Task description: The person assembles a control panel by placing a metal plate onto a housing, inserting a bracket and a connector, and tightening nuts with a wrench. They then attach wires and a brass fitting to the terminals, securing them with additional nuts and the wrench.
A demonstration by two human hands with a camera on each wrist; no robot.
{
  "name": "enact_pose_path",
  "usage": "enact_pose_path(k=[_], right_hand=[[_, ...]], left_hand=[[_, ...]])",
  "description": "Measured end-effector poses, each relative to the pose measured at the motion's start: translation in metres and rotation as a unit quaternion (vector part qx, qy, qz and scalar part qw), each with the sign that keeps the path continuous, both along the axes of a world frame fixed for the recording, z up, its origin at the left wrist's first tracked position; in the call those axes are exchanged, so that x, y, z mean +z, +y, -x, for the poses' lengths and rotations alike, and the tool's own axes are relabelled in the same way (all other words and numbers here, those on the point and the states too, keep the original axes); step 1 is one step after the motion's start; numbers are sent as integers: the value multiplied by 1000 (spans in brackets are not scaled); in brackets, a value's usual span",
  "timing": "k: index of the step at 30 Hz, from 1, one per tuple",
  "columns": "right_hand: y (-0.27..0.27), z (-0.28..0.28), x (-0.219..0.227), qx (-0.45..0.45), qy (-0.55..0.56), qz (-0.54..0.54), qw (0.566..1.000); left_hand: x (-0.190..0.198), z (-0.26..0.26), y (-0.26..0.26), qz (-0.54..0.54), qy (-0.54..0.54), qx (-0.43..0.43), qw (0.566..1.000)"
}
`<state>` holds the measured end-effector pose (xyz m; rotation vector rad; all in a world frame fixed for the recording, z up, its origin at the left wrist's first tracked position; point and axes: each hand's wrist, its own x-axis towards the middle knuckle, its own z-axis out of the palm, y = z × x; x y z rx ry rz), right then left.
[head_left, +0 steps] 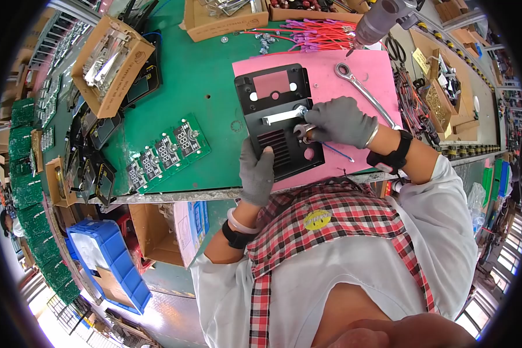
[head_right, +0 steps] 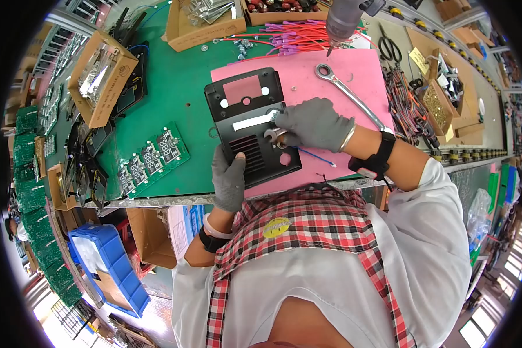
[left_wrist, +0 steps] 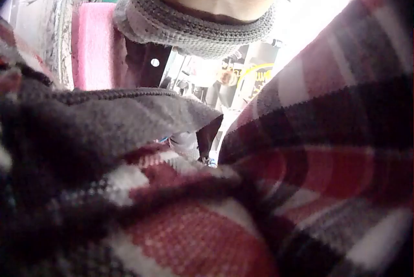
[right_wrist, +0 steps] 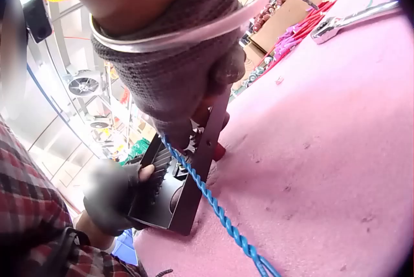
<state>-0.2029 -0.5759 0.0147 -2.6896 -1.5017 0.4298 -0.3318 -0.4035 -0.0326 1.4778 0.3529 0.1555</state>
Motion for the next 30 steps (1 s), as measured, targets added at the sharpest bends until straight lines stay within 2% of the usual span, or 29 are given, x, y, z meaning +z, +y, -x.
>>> enact_pose_path(k=[1,4,7,11,14,16,19,26,30], right_hand=[[-3,0,-1,1,-4,-19,1000],[-5,1,-5,26,-30,-30,999],[-4,1,-7,46,-42,-30,998],[-4,-1,-11,59,-47,-22,997],[-4,-1,-7,46,-36,-104,993],[-4,0,-11,61,-49,-88,993],[-4,-5,-20,67,-58,-72,993],[1,-10,-5,99,-32,-78,991],[1,-9,-17,88,-52,-54,993]], left_hand=[[6,0,0,41,19,-2,999],[11,-1,0,21,34,-12,999],[2,-1,-1,1,2,9,1000],[14,-1,0,30,33,-5,999],[13,-1,0,6,24,-1,1000],[8,1,0,-45,10,-5,999],[-1,0,2,-4,10,-13,1000],[7,-2,1,-8,-14,2,1000],[5,-3,0,-1,9,9,1000]])
